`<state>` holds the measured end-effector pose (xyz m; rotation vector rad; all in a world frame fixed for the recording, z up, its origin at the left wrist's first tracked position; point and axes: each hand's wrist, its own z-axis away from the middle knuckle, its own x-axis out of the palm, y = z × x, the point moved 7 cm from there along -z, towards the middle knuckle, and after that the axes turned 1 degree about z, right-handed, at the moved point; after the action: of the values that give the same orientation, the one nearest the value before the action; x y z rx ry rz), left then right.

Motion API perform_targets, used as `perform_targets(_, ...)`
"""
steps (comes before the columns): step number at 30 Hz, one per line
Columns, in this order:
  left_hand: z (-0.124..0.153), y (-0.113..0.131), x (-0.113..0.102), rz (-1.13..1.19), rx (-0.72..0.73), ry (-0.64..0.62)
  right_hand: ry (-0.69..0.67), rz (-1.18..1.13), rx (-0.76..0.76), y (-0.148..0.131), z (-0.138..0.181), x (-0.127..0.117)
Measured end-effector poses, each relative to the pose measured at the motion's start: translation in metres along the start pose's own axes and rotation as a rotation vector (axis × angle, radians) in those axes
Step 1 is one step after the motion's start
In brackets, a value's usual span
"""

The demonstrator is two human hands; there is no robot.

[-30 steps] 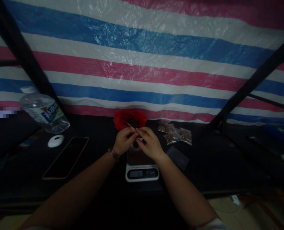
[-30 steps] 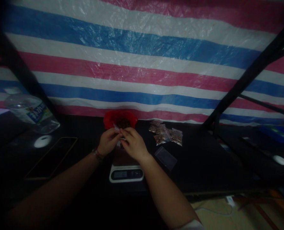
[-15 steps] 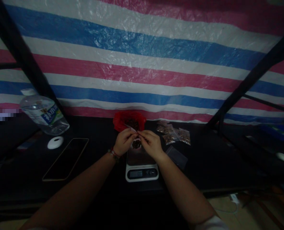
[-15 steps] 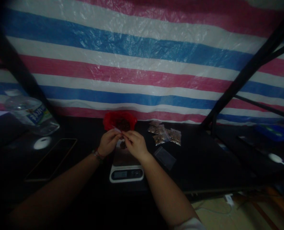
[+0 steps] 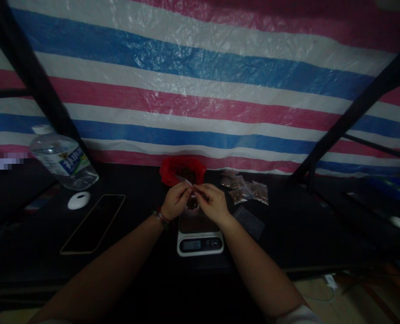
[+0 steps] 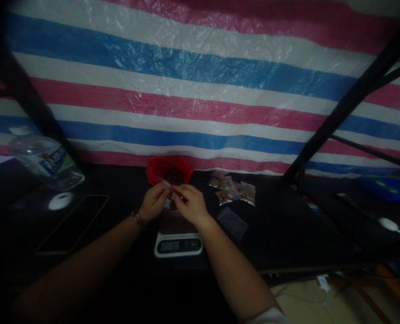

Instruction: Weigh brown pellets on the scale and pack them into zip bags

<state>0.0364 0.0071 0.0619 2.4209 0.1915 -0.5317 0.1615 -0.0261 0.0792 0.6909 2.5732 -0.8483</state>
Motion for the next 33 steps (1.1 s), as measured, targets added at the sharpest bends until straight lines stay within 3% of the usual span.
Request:
perform_targets(15, -0.004, 0.026, -0.001, -0.171, 0.202, -0.079, -0.032, 0.166, -0.023, -0.003, 0.002, 0.003)
perform_targets(22, -0.003, 0.029, -0.007, -0.305, 0.195, 0.042, 0.005, 0.332, -0.002, -0.008, 0.002, 0.002)
perform_targets(28, -0.002, 0.022, -0.005, -0.35, 0.145, 0.036, 0.137, 0.294, 0.032, 0.001, 0.0, -0.013)
perform_targets(33, -0.002, 0.019, -0.008, -0.381, 0.11, 0.066, 0.025, 0.206, -0.098, -0.007, -0.001, -0.005)
